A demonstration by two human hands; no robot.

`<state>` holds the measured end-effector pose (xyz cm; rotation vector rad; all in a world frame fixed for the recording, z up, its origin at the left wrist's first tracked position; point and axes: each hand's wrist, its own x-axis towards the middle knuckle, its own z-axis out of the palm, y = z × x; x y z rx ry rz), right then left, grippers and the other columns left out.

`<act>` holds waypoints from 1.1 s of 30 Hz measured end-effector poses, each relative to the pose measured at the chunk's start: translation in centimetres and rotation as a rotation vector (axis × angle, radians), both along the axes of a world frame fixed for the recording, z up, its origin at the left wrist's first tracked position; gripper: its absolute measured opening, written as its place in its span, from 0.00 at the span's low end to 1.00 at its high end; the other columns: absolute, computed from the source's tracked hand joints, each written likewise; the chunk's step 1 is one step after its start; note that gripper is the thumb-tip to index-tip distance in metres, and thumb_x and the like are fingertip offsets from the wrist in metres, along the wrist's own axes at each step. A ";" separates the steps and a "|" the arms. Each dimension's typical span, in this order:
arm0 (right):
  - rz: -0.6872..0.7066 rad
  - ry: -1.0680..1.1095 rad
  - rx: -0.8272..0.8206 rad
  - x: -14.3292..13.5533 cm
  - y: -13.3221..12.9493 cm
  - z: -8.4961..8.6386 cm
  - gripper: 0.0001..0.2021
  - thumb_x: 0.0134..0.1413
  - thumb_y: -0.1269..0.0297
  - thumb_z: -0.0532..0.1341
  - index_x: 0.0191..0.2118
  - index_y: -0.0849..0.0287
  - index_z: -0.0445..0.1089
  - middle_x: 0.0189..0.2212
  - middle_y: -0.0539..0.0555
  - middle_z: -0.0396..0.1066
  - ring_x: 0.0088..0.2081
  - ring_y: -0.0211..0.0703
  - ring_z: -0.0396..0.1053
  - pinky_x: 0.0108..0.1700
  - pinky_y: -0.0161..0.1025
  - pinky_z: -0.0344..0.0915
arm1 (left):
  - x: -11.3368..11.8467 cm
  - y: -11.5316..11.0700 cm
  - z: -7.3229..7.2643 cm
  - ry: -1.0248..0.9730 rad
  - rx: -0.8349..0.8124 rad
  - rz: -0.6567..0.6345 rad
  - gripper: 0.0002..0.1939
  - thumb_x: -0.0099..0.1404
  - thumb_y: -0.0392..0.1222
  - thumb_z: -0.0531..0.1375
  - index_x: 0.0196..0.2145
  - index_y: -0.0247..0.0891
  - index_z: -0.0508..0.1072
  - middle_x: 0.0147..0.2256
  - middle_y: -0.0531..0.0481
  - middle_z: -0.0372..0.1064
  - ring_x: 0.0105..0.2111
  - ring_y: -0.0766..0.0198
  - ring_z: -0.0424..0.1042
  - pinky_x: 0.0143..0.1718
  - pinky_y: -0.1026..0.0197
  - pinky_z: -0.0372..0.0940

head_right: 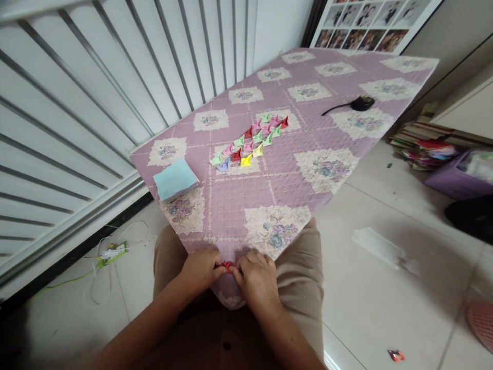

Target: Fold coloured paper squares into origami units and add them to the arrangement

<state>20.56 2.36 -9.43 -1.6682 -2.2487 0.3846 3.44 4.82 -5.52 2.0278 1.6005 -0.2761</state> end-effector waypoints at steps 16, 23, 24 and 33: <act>-0.006 0.148 -0.056 0.4 -0.5 0.1 0.07 0.51 0.61 0.66 0.28 0.55 0.69 0.29 0.50 0.70 0.36 0.44 0.63 0.40 0.41 0.49 | -0.5 0.2 0.0 -0.155 -0.038 0.111 0.12 0.61 0.50 0.57 0.36 0.41 0.74 0.35 0.50 0.74 0.35 0.59 0.71 0.36 0.60 0.60; 0.050 0.269 -0.104 1.0 -1.4 0.4 0.06 0.48 0.65 0.68 0.29 0.54 0.70 0.31 0.49 0.69 0.38 0.44 0.63 0.42 0.41 0.49 | -0.8 -0.9 -0.5 -0.295 0.069 0.105 0.11 0.63 0.47 0.55 0.33 0.39 0.73 0.33 0.49 0.73 0.34 0.61 0.70 0.37 0.61 0.58; 0.058 0.267 -0.102 1.1 -1.5 0.5 0.06 0.48 0.65 0.68 0.29 0.54 0.70 0.31 0.49 0.69 0.38 0.44 0.63 0.43 0.42 0.49 | -0.9 -1.0 -0.5 -0.301 0.071 0.102 0.11 0.63 0.47 0.54 0.32 0.39 0.73 0.32 0.49 0.73 0.33 0.61 0.69 0.37 0.61 0.58; 0.051 0.225 -0.044 0.6 -1.6 0.4 0.03 0.54 0.67 0.62 0.30 0.55 0.68 0.31 0.50 0.68 0.37 0.44 0.62 0.43 0.43 0.51 | -0.7 -1.0 -1.7 -0.587 0.150 0.274 0.15 0.63 0.41 0.53 0.46 0.37 0.69 0.43 0.45 0.71 0.42 0.60 0.69 0.45 0.58 0.61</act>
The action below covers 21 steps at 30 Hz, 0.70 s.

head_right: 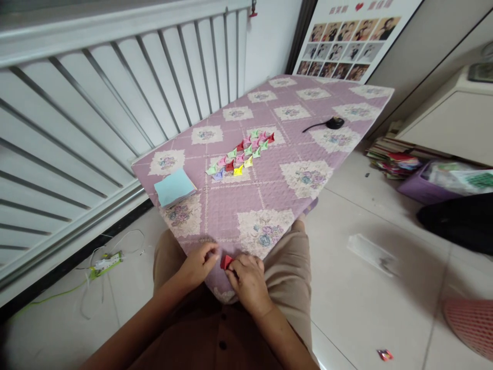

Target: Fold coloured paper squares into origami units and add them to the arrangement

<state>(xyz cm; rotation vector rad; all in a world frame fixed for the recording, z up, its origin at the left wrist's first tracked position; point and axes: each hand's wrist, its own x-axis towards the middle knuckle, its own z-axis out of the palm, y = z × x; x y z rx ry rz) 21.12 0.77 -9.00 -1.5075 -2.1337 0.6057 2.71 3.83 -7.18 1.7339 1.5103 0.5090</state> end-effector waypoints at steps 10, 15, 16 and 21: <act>-0.032 0.117 0.059 -0.8 0.8 -0.6 0.03 0.54 0.68 0.60 0.35 0.56 0.68 0.32 0.52 0.70 0.38 0.46 0.65 0.43 0.43 0.57 | 0.5 1.6 -0.5 -0.134 -0.157 0.032 0.11 0.54 0.29 0.52 0.29 0.37 0.73 0.29 0.52 0.71 0.31 0.64 0.68 0.35 0.63 0.61; -0.045 0.235 0.011 -0.9 1.0 -0.1 0.02 0.55 0.65 0.59 0.35 0.56 0.67 0.31 0.52 0.70 0.36 0.45 0.67 0.41 0.42 0.61 | -0.1 0.7 -0.7 -0.338 -0.274 0.182 0.07 0.55 0.31 0.54 0.30 0.36 0.70 0.27 0.54 0.68 0.28 0.67 0.66 0.31 0.65 0.59; -0.030 0.262 -0.009 -1.0 1.1 0.1 0.02 0.56 0.65 0.59 0.34 0.56 0.67 0.31 0.52 0.70 0.36 0.45 0.67 0.40 0.42 0.61 | -0.1 0.5 -0.6 -0.379 -0.295 0.196 0.06 0.55 0.32 0.54 0.30 0.36 0.70 0.27 0.54 0.68 0.27 0.67 0.65 0.31 0.65 0.59; 0.018 0.384 -0.079 -1.2 1.6 1.1 0.06 0.58 0.67 0.56 0.31 0.56 0.68 0.29 0.52 0.68 0.33 0.42 0.67 0.37 0.39 0.64 | 0.0 -0.1 0.7 -0.402 -0.248 0.138 0.05 0.58 0.34 0.54 0.31 0.37 0.70 0.29 0.52 0.70 0.31 0.65 0.68 0.36 0.63 0.62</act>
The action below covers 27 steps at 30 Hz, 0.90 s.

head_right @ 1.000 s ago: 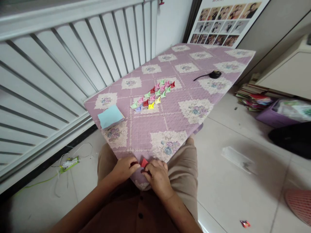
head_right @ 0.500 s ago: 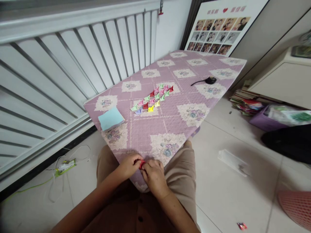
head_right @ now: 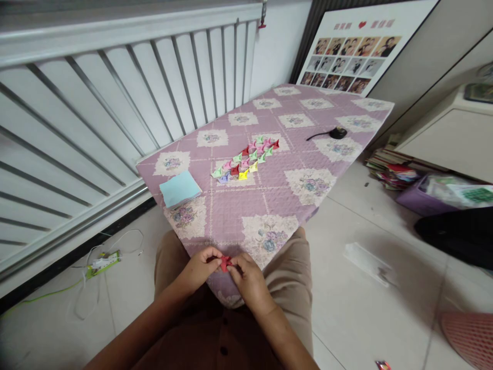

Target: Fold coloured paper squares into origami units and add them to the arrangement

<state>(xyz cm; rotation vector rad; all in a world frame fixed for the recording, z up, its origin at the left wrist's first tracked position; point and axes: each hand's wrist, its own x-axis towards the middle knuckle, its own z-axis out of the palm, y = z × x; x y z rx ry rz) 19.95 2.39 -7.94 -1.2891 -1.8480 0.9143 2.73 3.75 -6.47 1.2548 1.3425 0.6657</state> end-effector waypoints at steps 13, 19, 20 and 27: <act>-0.048 0.205 -0.136 1.6 1.4 2.7 0.11 0.56 0.56 0.59 0.29 0.56 0.72 0.27 0.51 0.70 0.31 0.40 0.67 0.35 0.37 0.64 | -0.1 0.2 1.6 -0.008 0.261 0.079 0.05 0.59 0.37 0.57 0.28 0.37 0.72 0.31 0.50 0.70 0.34 0.64 0.68 0.38 0.62 0.62; -0.194 0.424 -0.290 1.6 1.3 2.9 0.15 0.53 0.49 0.61 0.30 0.57 0.69 0.24 0.50 0.69 0.29 0.39 0.66 0.34 0.37 0.64 | 0.3 -0.2 1.2 -0.085 0.134 0.180 0.05 0.61 0.40 0.56 0.31 0.37 0.70 0.30 0.52 0.69 0.32 0.64 0.67 0.36 0.63 0.62; -0.203 0.442 -0.311 1.5 1.3 3.0 0.15 0.52 0.49 0.62 0.30 0.57 0.68 0.24 0.50 0.69 0.29 0.40 0.66 0.34 0.37 0.64 | 0.3 -0.3 1.3 -0.077 0.130 0.177 0.05 0.61 0.40 0.56 0.32 0.37 0.70 0.30 0.52 0.69 0.32 0.65 0.66 0.36 0.64 0.61; -0.290 0.689 -0.376 0.1 0.4 2.0 0.12 0.51 0.52 0.63 0.33 0.55 0.65 0.27 0.49 0.68 0.30 0.38 0.67 0.35 0.36 0.65 | 1.3 -1.0 0.7 -0.171 0.112 0.310 0.03 0.60 0.38 0.54 0.33 0.39 0.65 0.27 0.54 0.63 0.29 0.67 0.63 0.33 0.65 0.61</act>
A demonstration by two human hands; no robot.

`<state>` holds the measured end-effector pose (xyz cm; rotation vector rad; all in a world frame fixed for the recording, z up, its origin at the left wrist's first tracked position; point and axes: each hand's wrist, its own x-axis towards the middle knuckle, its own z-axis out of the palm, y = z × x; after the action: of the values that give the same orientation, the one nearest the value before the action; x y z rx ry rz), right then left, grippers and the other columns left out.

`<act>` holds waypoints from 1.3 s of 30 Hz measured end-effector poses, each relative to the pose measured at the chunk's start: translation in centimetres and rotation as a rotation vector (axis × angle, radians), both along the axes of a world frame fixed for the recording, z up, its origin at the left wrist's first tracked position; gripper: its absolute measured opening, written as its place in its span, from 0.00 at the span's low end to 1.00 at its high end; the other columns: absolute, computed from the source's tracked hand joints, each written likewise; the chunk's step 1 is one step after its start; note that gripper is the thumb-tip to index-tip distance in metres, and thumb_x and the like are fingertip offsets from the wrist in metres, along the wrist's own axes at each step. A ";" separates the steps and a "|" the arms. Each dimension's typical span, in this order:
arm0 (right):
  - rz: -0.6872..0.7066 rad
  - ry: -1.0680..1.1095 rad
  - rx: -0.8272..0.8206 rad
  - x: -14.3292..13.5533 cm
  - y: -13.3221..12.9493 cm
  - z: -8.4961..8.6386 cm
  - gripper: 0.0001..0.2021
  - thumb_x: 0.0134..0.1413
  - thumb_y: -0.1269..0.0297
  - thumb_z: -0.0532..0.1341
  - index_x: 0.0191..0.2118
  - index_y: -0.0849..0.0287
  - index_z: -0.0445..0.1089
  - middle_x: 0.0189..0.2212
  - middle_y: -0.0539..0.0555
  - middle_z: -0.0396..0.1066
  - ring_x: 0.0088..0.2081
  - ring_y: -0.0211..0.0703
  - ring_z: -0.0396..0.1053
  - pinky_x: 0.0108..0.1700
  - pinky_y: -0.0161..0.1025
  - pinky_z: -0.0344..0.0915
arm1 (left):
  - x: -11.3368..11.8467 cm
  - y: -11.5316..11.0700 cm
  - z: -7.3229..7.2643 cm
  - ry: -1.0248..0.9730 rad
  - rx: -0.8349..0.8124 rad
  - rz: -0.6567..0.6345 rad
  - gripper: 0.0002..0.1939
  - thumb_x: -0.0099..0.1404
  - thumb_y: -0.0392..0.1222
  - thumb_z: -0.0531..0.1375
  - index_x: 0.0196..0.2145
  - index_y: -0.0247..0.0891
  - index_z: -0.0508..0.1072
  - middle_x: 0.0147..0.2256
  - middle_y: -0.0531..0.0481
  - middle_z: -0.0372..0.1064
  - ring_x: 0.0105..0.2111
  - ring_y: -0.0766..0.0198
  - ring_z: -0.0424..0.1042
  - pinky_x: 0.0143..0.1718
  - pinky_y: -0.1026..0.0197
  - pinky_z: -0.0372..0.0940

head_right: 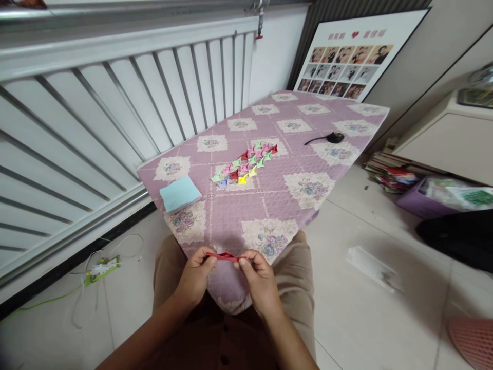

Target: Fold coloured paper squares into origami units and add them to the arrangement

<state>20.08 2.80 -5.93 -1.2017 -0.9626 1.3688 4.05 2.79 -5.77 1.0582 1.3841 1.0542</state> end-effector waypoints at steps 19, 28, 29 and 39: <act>0.116 -0.442 0.224 1.6 0.7 -0.8 0.09 0.56 0.57 0.59 0.31 0.56 0.67 0.28 0.51 0.68 0.32 0.41 0.66 0.35 0.37 0.64 | -0.8 1.0 -0.4 0.341 0.215 -0.197 0.08 0.60 0.34 0.56 0.35 0.38 0.73 0.35 0.50 0.71 0.36 0.63 0.68 0.39 0.62 0.64; 0.206 -0.735 0.368 2.3 0.9 -3.4 0.06 0.52 0.67 0.59 0.38 0.55 0.69 0.34 0.53 0.71 0.38 0.45 0.69 0.42 0.43 0.66 | -1.4 0.9 -3.2 0.514 0.193 -0.332 0.24 0.55 0.25 0.51 0.48 0.39 0.70 0.46 0.47 0.69 0.46 0.61 0.67 0.51 0.55 0.62; 0.216 -0.751 0.386 2.3 0.9 -3.4 0.07 0.52 0.67 0.59 0.39 0.56 0.69 0.34 0.53 0.71 0.38 0.45 0.68 0.42 0.43 0.66 | -1.4 0.9 -3.3 0.512 0.195 -0.329 0.24 0.55 0.25 0.51 0.48 0.39 0.70 0.46 0.47 0.69 0.46 0.60 0.67 0.51 0.54 0.62; 0.312 -1.027 0.479 0.7 2.3 -1.5 0.05 0.51 0.69 0.61 0.35 0.56 0.73 0.41 0.57 0.69 0.46 0.49 0.65 0.49 0.48 0.62 | -0.8 1.6 -3.6 0.570 0.206 -0.318 0.16 0.59 0.29 0.55 0.44 0.39 0.71 0.44 0.47 0.71 0.46 0.60 0.68 0.51 0.55 0.62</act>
<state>20.83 5.08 -7.46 -1.3977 -2.1230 0.5863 3.30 4.34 -9.34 1.7636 1.4930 0.6913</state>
